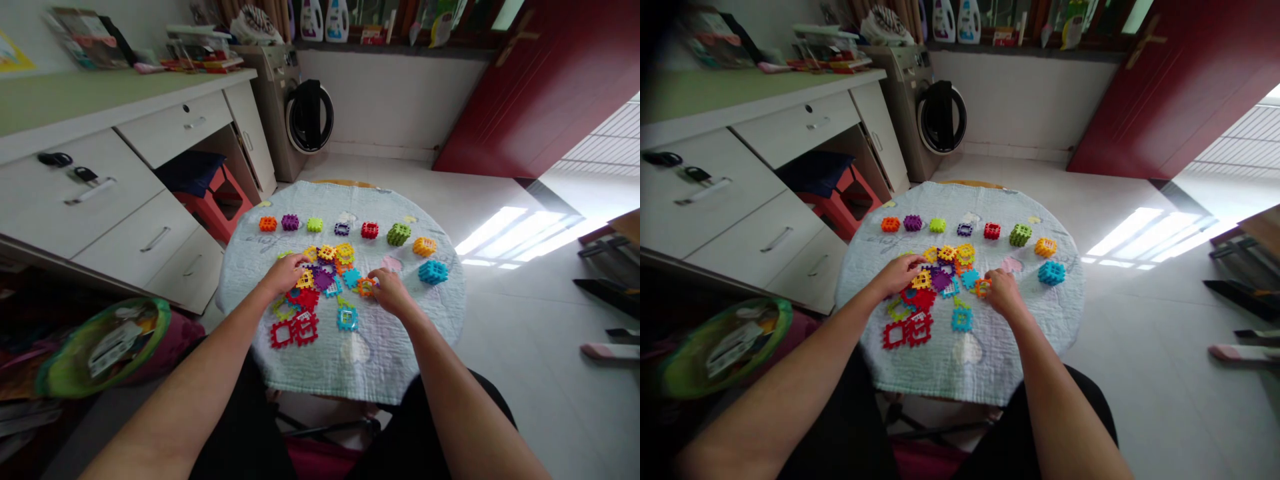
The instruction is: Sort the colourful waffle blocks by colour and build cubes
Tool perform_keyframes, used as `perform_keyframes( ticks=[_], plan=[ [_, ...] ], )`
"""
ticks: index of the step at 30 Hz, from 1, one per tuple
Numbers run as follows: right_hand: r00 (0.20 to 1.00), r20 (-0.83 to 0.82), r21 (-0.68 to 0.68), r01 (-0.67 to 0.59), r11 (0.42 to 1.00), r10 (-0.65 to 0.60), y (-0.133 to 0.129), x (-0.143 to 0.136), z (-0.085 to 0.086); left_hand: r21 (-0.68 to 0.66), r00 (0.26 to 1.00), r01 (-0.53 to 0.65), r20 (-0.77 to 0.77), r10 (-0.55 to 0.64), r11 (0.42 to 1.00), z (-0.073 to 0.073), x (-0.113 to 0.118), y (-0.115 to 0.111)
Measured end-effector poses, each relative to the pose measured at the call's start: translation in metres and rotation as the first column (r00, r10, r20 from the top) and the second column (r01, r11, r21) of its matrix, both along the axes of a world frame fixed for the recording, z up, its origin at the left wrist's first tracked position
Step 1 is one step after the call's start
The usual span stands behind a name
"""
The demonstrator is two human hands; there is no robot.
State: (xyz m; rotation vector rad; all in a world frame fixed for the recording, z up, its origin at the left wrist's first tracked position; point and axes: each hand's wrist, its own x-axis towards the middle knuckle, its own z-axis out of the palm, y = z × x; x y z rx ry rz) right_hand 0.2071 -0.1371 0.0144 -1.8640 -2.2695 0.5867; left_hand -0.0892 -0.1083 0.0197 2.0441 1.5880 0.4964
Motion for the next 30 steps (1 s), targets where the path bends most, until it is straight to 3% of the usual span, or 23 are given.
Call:
perform_keyframes(
  ticks=[3,6,13,17,23,26,30],
  plan=[
    [0.999,0.045,-0.027,0.025,0.999,-0.024,0.004,0.006,-0.008,0.085,0.997,0.021,-0.08,-0.014,0.996,-0.001,0.006,-0.007],
    [0.996,0.088,-0.079,0.0,0.997,0.007,0.003,0.013,-0.008,0.056,0.996,0.038,-0.088,-0.033,0.998,0.002,0.01,-0.015],
    [0.966,0.258,-0.177,0.067,0.982,-0.02,-0.006,0.009,0.005,0.051,0.997,-0.081,0.025,0.079,0.995,0.034,0.011,-0.041],
    [0.946,0.325,-0.187,0.073,0.98,-0.008,-0.009,-0.001,0.008,0.005,0.986,-0.129,0.109,0.127,0.992,0.033,0.012,-0.055],
    [0.995,0.093,-0.182,-0.03,0.983,0.048,-0.002,0.0,0.012,-0.04,0.973,-0.19,0.124,0.194,0.981,0.011,0.011,-0.049],
    [1.0,-0.022,-0.18,-0.019,0.983,0.015,0.004,0.009,0.01,-0.022,0.954,-0.229,0.195,0.229,0.973,0.012,0.011,-0.041],
    [0.998,-0.06,-0.191,0.006,0.981,-0.018,0.009,0.019,0.005,-0.006,0.922,-0.262,0.295,0.252,0.965,0.015,0.008,-0.035]
  ],
)
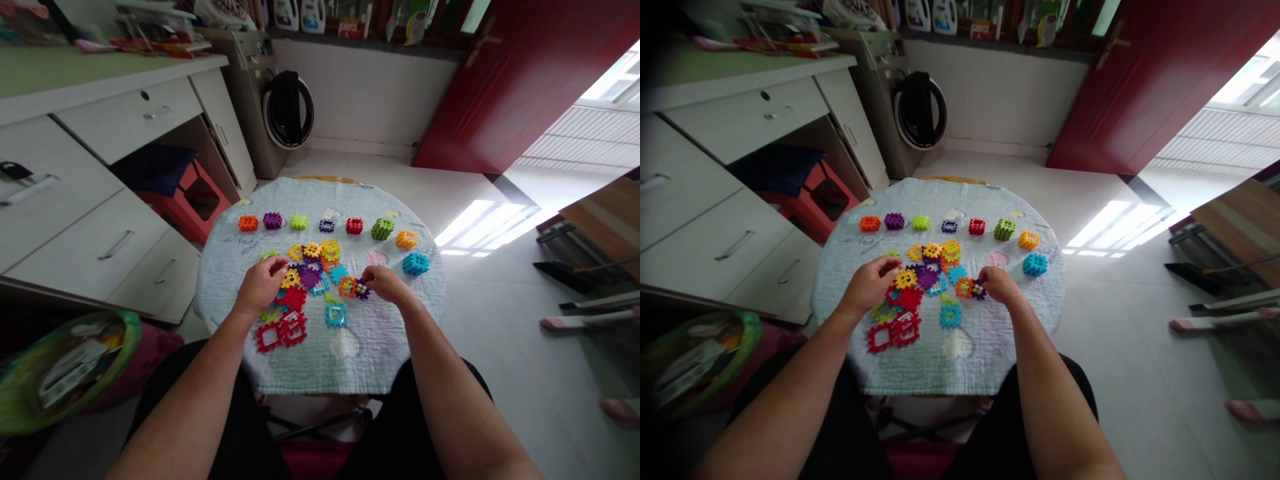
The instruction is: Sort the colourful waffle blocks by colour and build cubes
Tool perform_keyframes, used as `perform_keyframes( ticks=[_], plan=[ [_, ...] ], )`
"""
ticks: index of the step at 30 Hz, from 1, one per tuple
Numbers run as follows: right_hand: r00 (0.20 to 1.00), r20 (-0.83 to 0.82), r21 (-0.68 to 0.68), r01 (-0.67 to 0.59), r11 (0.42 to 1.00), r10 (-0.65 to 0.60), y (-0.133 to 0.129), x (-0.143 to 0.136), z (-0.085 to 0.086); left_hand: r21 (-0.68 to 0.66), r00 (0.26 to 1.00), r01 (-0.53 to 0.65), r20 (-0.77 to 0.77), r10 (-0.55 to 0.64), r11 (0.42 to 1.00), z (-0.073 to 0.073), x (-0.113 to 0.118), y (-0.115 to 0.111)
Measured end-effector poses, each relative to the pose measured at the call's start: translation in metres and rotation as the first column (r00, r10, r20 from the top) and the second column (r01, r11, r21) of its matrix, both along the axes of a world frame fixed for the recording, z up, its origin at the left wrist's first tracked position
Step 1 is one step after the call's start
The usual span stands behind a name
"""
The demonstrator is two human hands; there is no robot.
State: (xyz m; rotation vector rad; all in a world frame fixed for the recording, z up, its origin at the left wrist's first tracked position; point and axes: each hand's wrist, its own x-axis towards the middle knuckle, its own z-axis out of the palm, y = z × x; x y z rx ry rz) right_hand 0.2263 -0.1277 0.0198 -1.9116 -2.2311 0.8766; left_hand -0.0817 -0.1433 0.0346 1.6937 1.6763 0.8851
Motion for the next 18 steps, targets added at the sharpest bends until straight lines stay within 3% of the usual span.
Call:
perform_keyframes(
  ticks=[8,14,18],
  plan=[
    [0.997,0.067,-0.002,0.028,1.0,-0.028,0.0,0.004,-0.002,-0.034,0.998,0.03,-0.048,-0.031,0.999,-0.008,-0.012,0.005],
    [0.95,0.255,0.156,0.142,0.978,-0.179,-0.004,0.01,-0.005,-0.071,0.972,0.078,-0.215,-0.092,0.994,-0.005,-0.009,0.006],
    [0.957,0.287,0.052,0.032,0.998,-0.046,-0.009,0.005,-0.008,-0.11,0.932,0.08,-0.343,-0.114,0.991,-0.006,-0.028,0.015]
  ],
)
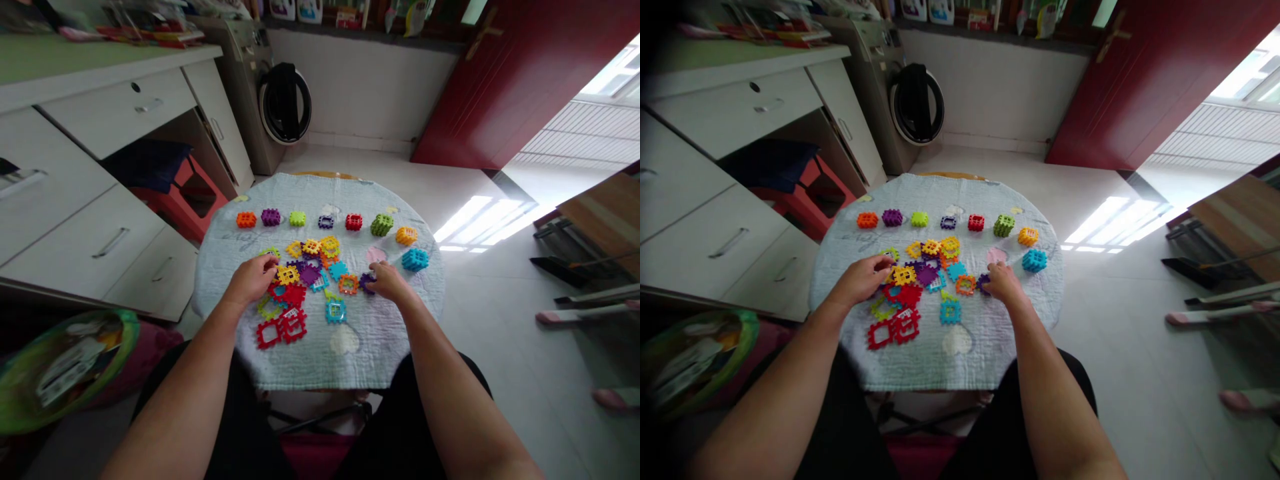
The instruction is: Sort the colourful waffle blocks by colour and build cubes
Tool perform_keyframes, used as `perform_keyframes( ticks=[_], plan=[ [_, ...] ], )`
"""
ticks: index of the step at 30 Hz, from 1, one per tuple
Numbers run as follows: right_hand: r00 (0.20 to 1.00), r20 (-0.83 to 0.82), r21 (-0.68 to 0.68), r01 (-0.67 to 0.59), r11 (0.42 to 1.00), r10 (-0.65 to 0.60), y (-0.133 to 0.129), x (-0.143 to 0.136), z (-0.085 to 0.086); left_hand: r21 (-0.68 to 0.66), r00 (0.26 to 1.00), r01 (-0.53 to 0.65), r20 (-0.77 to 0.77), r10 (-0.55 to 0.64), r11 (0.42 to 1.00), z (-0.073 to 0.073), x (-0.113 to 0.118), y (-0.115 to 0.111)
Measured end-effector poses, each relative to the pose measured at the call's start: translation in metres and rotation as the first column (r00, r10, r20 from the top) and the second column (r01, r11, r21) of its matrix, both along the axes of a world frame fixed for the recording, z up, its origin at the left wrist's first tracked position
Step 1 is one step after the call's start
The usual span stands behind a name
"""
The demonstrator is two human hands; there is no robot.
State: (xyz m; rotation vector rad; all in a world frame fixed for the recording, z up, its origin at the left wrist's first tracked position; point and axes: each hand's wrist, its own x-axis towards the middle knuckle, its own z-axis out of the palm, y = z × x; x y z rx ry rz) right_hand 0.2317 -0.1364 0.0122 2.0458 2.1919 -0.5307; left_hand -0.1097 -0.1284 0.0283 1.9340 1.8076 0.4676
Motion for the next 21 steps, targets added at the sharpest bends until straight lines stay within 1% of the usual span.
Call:
perform_keyframes(
  ticks=[2,4,6,8,10,11,12,13,14,15,17,19,20,21],
  plan=[
    [0.999,0.03,-0.043,-0.024,0.999,0.026,-0.002,-0.006,-0.002,-0.001,0.999,-0.031,-0.015,0.031,1.0,-0.002,-0.012,0.005],
    [0.998,0.066,-0.052,-0.008,0.999,0.011,-0.004,-0.011,-0.002,-0.007,0.999,-0.051,-0.017,0.051,0.999,-0.003,-0.02,0.008],
    [0.997,0.083,-0.045,0.009,0.999,-0.006,-0.005,-0.012,-0.001,-0.02,0.999,-0.031,-0.022,0.031,0.999,-0.004,-0.022,0.008],
    [0.997,0.068,-0.017,0.03,0.999,-0.029,-0.004,-0.01,0.0,-0.032,0.999,0.011,-0.029,-0.012,0.999,-0.005,-0.017,0.006],
    [0.998,-0.013,0.058,0.064,0.996,-0.063,-0.001,-0.005,0.002,-0.033,0.997,0.061,-0.039,-0.062,0.998,-0.006,-0.01,0.005],
    [0.992,-0.096,0.104,0.089,0.991,-0.079,0.001,-0.003,0.002,-0.026,0.995,0.085,-0.049,-0.086,0.996,-0.006,-0.006,0.005],
    [0.973,-0.211,0.143,0.123,0.982,-0.091,0.003,-0.001,0.003,-0.016,0.992,0.106,-0.066,-0.107,0.994,-0.007,-0.004,0.005],
    [0.932,-0.349,0.161,0.164,0.973,-0.099,0.005,0.0,0.003,-0.003,0.988,0.124,-0.088,-0.124,0.992,-0.008,-0.001,0.005],
    [0.862,-0.496,0.147,0.204,0.968,-0.106,0.006,0.0,0.004,0.006,0.984,0.14,-0.115,-0.138,0.99,-0.009,0.0,0.005],
    [0.762,-0.637,0.103,0.231,0.967,-0.114,0.007,-0.002,0.005,0.007,0.978,0.153,-0.141,-0.151,0.988,-0.01,0.001,0.006],
    [0.507,-0.849,-0.031,0.231,0.972,-0.148,0.006,-0.007,0.01,-0.015,0.969,0.181,-0.17,-0.181,0.983,-0.013,0.003,0.006],
    [0.249,-0.949,-0.152,0.168,0.974,-0.191,0.003,-0.015,0.017,-0.048,0.961,0.215,-0.167,-0.221,0.975,-0.015,0.005,0.005],
    [0.139,-0.967,-0.197,0.127,0.972,-0.214,0.001,-0.018,0.02,-0.059,0.958,0.231,-0.161,-0.238,0.971,-0.016,0.007,0.004],
    [0.049,-0.97,-0.234,0.087,0.968,-0.239,-0.002,-0.022,0.024,-0.065,0.955,0.242,-0.157,-0.25,0.968,-0.017,0.008,0.003]
  ],
)
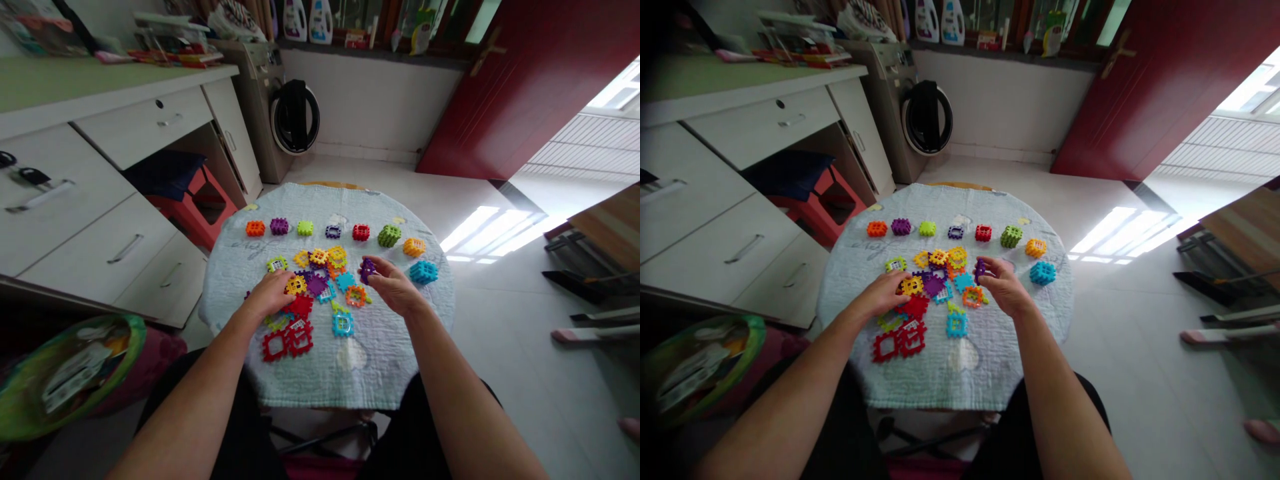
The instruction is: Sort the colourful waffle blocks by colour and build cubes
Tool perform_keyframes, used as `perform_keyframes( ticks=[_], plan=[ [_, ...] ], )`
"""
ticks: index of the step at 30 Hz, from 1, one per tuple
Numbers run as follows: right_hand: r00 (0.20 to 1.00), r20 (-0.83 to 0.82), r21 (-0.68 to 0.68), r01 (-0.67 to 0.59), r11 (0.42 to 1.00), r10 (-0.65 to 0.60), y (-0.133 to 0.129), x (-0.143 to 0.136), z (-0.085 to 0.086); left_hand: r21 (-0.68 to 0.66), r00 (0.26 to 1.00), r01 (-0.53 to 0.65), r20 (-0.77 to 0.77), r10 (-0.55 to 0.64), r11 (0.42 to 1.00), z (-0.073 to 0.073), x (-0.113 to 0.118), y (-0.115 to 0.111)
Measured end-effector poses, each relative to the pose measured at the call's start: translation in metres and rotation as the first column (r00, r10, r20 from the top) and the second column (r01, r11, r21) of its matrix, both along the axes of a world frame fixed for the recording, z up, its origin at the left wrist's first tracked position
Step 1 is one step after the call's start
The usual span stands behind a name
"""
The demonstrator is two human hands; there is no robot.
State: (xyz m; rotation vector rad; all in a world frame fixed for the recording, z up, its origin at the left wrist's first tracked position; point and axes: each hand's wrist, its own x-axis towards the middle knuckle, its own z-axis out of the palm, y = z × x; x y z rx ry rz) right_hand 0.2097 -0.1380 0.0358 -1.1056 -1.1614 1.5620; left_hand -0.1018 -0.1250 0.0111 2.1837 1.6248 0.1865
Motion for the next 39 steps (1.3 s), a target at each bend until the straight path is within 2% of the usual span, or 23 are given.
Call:
perform_keyframes(
  ticks=[4,9,14,17,20,22,25,27,29,30,33,36,39],
  plan=[
    [0.969,-0.241,-0.081,-0.073,0.994,0.052,-0.007,-0.009,0.009,-0.001,0.999,0.014,-0.046,-0.014,1.0,-0.002,0.003,0.0],
    [0.951,-0.308,-0.165,-0.035,0.986,-0.018,-0.008,-0.012,0.009,0.016,0.997,0.034,-0.076,-0.032,0.999,-0.004,0.004,0.004],
    [0.989,-0.148,-0.201,-0.005,0.98,-0.026,-0.006,-0.015,-0.004,-0.07,0.999,0.041,-0.02,-0.043,0.997,0.002,0.004,0.005],
    [0.999,0.032,-0.149,0.009,0.989,-0.005,-0.003,-0.021,-0.017,-0.137,0.999,0.035,0.036,-0.03,0.99,0.006,0.002,0.005],
    [0.966,0.254,-0.073,-0.033,0.997,0.051,0.009,-0.034,-0.025,-0.12,1.0,-0.003,0.008,0.004,0.993,0.009,-0.002,0.005],
    [0.893,0.444,0.031,-0.101,0.994,0.077,0.022,-0.046,-0.023,-0.075,0.999,-0.04,-0.031,0.037,0.996,0.01,-0.005,0.006],
    [0.669,0.741,0.211,-0.31,0.927,0.055,0.047,-0.069,-0.015,0.012,0.988,-0.128,-0.081,0.129,0.992,0.014,-0.011,0.008],
    [0.481,0.875,0.193,-0.446,0.874,0.052,0.064,-0.087,-0.013,0.054,0.979,-0.176,-0.095,0.181,0.983,0.016,-0.014,0.009],
    [0.325,0.943,0.109,-0.497,0.861,0.068,0.078,-0.101,-0.015,0.068,0.974,-0.203,-0.084,0.209,0.977,0.017,-0.017,0.01],
    [0.274,0.959,0.074,-0.504,0.861,0.078,0.083,-0.107,-0.017,0.067,0.974,-0.208,-0.073,0.213,0.976,0.017,-0.017,0.01],
    [0.206,0.976,0.04,-0.506,0.862,0.076,0.089,-0.113,-0.024,0.051,0.978,-0.199,-0.05,0.202,0.979,0.016,-0.019,0.011],
    [0.186,0.982,0.063,-0.505,0.861,0.038,0.082,-0.106,-0.029,0.037,0.985,-0.162,-0.049,0.164,0.986,0.013,-0.017,0.012],
    [0.188,0.982,0.075,-0.51,0.857,0.027,0.071,-0.095,-0.031,0.033,0.996,-0.077,-0.048,0.078,0.996,0.007,-0.01,0.012]
  ],
)
